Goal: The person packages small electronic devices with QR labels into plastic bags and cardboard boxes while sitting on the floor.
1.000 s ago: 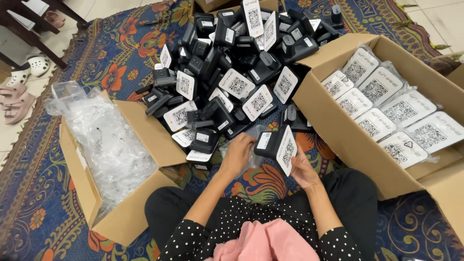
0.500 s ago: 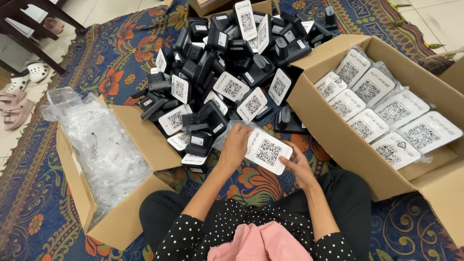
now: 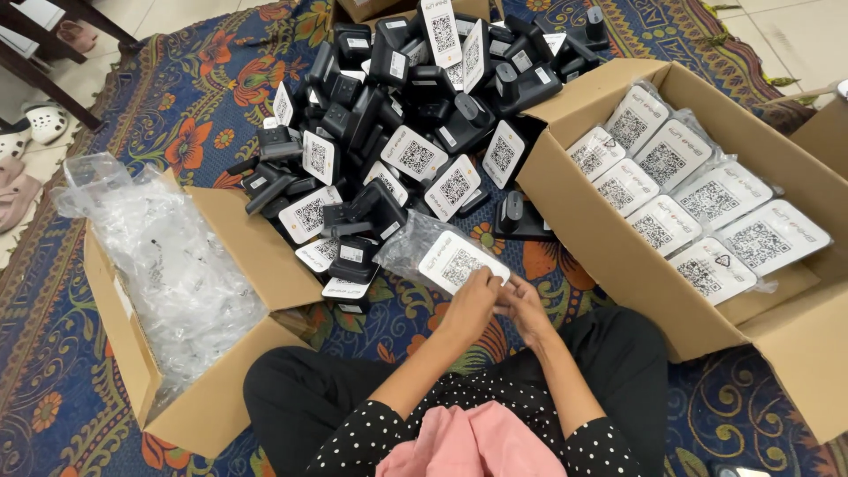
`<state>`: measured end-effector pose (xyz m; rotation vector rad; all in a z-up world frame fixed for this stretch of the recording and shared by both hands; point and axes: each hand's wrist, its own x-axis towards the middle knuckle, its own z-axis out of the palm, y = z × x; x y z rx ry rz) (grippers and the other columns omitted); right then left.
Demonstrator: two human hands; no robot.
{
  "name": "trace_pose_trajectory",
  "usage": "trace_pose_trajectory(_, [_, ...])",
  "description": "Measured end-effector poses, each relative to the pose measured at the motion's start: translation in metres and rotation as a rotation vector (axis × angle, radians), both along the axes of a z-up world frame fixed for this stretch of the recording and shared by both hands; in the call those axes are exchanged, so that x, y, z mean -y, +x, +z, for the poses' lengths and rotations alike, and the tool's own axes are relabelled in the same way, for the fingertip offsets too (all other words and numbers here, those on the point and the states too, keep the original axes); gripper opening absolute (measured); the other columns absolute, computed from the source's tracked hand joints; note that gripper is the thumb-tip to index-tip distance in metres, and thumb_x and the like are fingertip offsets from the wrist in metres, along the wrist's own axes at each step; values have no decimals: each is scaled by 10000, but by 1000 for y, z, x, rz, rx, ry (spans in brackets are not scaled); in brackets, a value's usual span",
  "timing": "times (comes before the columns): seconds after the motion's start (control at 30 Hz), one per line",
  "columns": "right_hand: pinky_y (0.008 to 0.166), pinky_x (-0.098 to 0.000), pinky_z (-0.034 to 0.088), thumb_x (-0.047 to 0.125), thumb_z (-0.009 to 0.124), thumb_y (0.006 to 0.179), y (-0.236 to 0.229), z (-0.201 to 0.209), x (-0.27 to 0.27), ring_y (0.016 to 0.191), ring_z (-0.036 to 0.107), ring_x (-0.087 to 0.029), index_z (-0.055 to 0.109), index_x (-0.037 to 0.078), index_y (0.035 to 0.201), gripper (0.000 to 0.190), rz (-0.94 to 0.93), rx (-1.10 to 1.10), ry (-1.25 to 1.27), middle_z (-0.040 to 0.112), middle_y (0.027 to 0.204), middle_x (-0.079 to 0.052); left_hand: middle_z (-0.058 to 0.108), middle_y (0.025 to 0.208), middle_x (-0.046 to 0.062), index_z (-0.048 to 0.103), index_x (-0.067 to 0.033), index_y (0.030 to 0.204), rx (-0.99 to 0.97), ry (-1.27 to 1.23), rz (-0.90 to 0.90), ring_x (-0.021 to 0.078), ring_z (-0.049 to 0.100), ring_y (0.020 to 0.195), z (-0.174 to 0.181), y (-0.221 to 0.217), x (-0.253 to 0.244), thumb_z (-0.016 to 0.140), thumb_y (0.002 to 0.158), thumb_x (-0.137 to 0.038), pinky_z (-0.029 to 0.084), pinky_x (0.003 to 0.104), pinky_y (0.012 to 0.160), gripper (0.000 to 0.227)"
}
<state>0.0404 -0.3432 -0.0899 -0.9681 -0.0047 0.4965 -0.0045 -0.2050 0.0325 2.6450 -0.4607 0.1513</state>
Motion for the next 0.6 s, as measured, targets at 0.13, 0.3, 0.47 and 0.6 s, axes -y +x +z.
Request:
trace_pose_trajectory(0.13, [736, -286, 560, 124, 642, 984, -3, -34, -9, 919, 689, -134, 651, 23, 1227, 264, 2, 52, 1, 718, 1050, -44, 581, 1124, 193, 623, 49, 1091, -5, -120, -42, 389, 598, 1101, -19, -9, 20, 611, 779, 17, 537, 457, 864, 314])
trace_pose_trajectory(0.3, [771, -363, 565, 150, 592, 1027, -4, -49, -16, 892, 652, -191, 621, 7, 1200, 227, -89, -190, 24, 681, 1035, -76, 576, 1137, 223, 656, 48, 1161, 125, -193, -20, 411, 594, 1095, -33, -18, 36, 586, 859, 39, 507, 478, 943, 310])
trace_pose_trajectory(0.47, [943, -348, 545, 192, 485, 1048, 17, -155, -16, 1078, 629, -205, 568, 23, 1341, 348, 42, -7, 271, 654, 1204, -101, 584, 1129, 209, 660, 51, 1158, 16, -256, -39, 399, 605, 1105, -33, -25, 45, 559, 894, 29, 499, 466, 946, 283])
trace_pose_trajectory(0.6, [959, -332, 535, 280, 418, 1057, 16, -139, -17, 1141, 608, -197, 533, 90, 1380, 392, 21, -145, 171, 623, 1291, -82, 590, 1113, 196, 671, 34, 1138, 63, -274, 5, 397, 617, 1081, -41, -17, 39, 568, 904, 15, 509, 464, 935, 256])
